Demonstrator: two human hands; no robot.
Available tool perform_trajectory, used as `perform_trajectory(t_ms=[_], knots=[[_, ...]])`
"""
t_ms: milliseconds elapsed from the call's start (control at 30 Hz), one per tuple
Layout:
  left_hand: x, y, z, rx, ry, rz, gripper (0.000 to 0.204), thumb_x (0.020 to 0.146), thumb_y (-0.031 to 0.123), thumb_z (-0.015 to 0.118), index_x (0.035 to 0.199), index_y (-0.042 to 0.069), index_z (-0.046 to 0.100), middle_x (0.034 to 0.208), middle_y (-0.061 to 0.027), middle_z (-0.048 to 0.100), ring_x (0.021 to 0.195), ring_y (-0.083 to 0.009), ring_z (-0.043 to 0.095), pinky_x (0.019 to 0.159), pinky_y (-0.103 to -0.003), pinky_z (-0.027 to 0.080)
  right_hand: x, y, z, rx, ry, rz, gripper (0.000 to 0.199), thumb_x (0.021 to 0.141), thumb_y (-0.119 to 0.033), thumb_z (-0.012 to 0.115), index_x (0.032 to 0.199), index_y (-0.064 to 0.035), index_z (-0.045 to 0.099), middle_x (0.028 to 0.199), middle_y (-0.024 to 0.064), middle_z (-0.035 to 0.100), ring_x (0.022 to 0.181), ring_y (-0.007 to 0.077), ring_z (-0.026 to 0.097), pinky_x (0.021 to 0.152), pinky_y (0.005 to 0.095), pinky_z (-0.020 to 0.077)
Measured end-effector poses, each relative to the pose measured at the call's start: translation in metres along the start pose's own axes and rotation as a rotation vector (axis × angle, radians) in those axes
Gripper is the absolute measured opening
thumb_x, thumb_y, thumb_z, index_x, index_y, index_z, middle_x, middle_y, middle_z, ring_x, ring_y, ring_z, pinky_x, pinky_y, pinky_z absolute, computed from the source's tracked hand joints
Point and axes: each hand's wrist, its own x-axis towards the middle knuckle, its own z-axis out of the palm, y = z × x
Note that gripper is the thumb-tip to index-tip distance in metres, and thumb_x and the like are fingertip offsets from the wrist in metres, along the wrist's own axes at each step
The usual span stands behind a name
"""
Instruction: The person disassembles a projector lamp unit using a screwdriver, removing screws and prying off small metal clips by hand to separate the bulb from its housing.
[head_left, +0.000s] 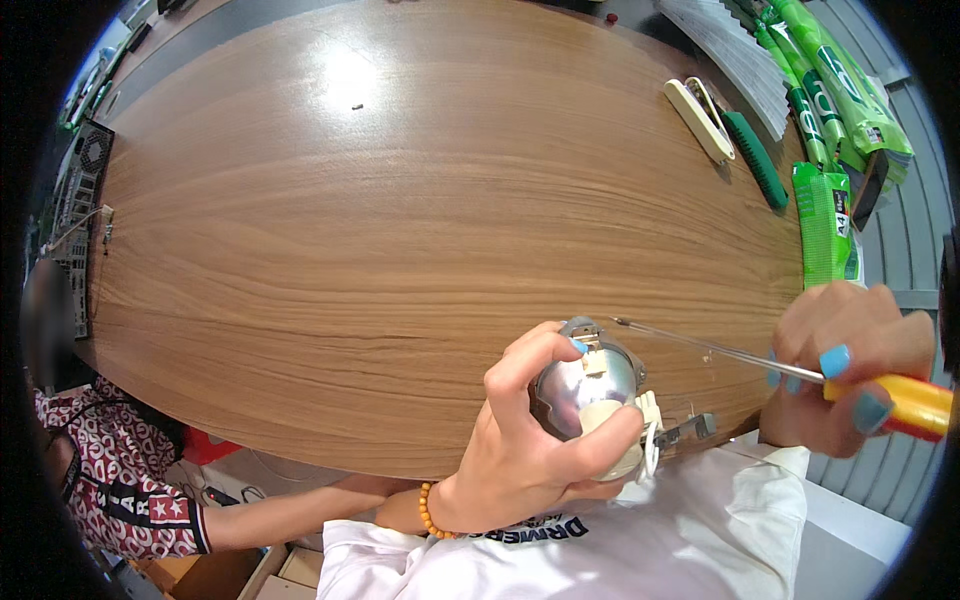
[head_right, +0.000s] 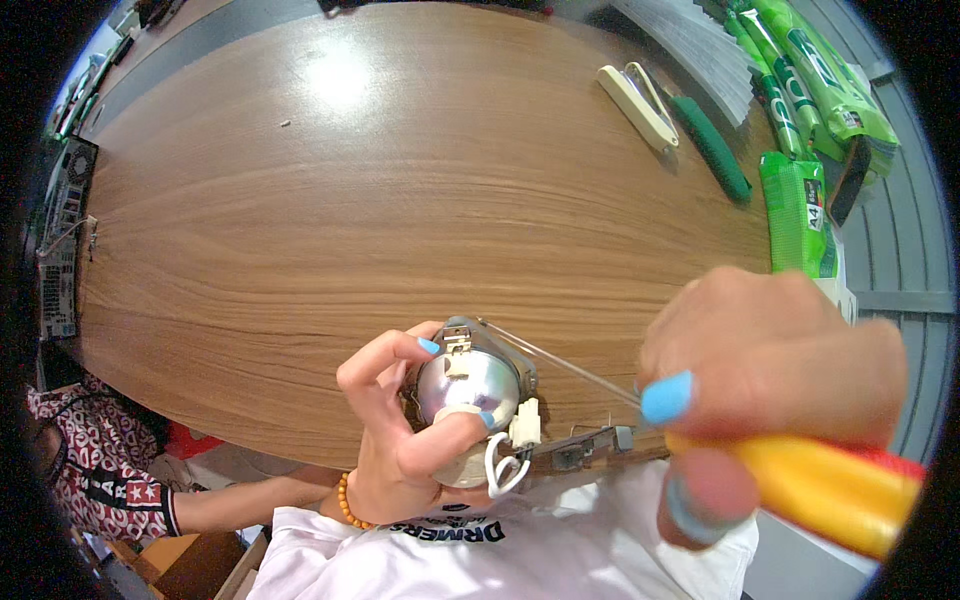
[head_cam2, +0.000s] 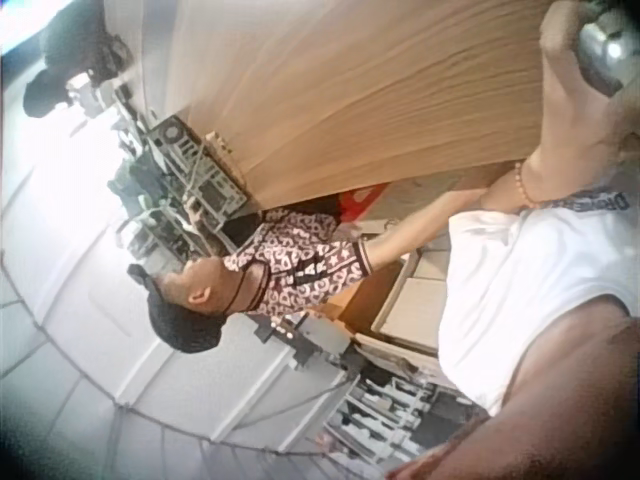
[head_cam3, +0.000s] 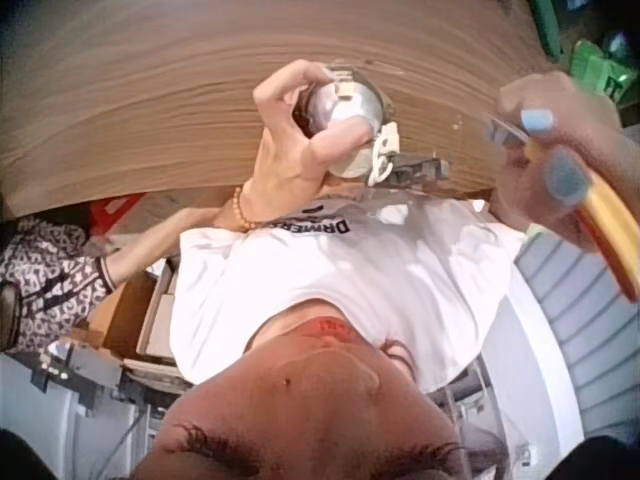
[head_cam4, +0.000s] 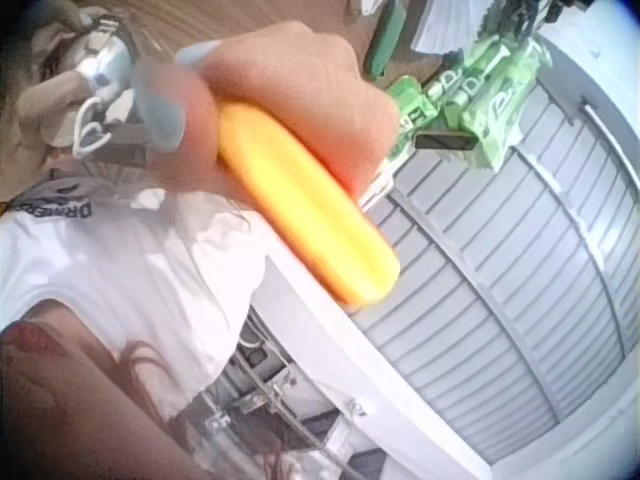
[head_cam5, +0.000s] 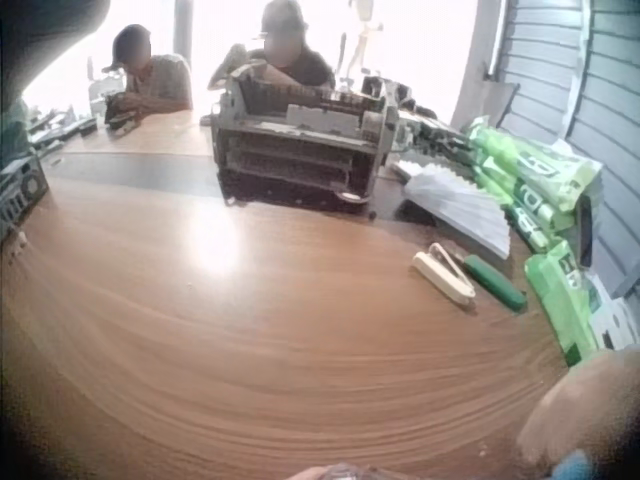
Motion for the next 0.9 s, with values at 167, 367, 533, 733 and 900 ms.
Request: perform_trajectory(t_ms=[167, 367, 533, 733, 900], knots=[[0.006, 0.007, -0.001, 0.035, 0.004, -0.010, 0.055, 0.040, 0.015, 0.075, 0.090, 0.026, 0.056, 0.098, -0.0115, 0.025, 0.094, -0.0349, 0.038, 0.070, -0.038, 0.043, 0.002, -0.006, 0.001, -0.035, -0.035, -0.045, 0.025, 0.080, -0.027, 0.052, 0.076, -0.0056, 0.041, 0.048, 0.0019, 0.041, 0.032, 0.0082, 0.035, 0.029, 0.0184, 0.0313], [0.008, 0.011, 0.007, 0.153, 0.130, 0.027, 0.057, 0.042, 0.007, 0.072, 0.093, 0.022, 0.050, 0.095, -0.0117, 0.030, 0.086, -0.0332, 0.045, 0.066, -0.037, 0.044, 0.003, -0.007, 0.003, -0.054, -0.075, -0.103, 0.025, 0.078, -0.027, 0.053, 0.076, -0.0054, 0.041, 0.048, 0.0016, 0.041, 0.031, 0.0083, 0.036, 0.028, 0.0182, 0.0305], [0.009, 0.014, 0.013, 0.049, 0.139, -0.112, 0.049, 0.043, 0.006, 0.069, 0.085, 0.024, 0.051, 0.093, -0.0096, 0.028, 0.085, -0.0332, 0.044, 0.065, -0.036, 0.044, 0.000, -0.008, 0.003, -0.057, -0.097, -0.148, 0.025, 0.077, -0.026, 0.054, 0.076, -0.0052, 0.040, 0.049, 0.0014, 0.041, 0.030, 0.0084, 0.036, 0.028, 0.0181, 0.0298], [0.009, 0.019, 0.020, -0.118, 0.179, -0.311, 0.040, 0.045, 0.004, 0.067, 0.075, 0.026, 0.051, 0.089, -0.0072, 0.026, 0.084, -0.0331, 0.044, 0.064, -0.035, 0.044, -0.003, -0.009, 0.007, -0.010, -0.120, -0.213, 0.027, 0.076, -0.027, 0.055, 0.077, -0.0049, 0.040, 0.051, 0.0008, 0.041, 0.031, 0.0085, 0.037, 0.028, 0.0178, 0.0304], [0.010, 0.025, 0.019, -0.235, 0.212, -0.466, 0.037, 0.046, 0.002, 0.065, 0.069, 0.028, 0.051, 0.088, -0.0053, 0.025, 0.084, -0.0330, 0.043, 0.063, -0.034, 0.044, 0.002, -0.014, 0.012, -0.050, -0.166, -0.198, 0.029, 0.076, -0.030, 0.055, 0.079, -0.0049, 0.041, 0.051, 0.0007, 0.041, 0.033, 0.0081, 0.039, 0.029, 0.0182, 0.0319]])
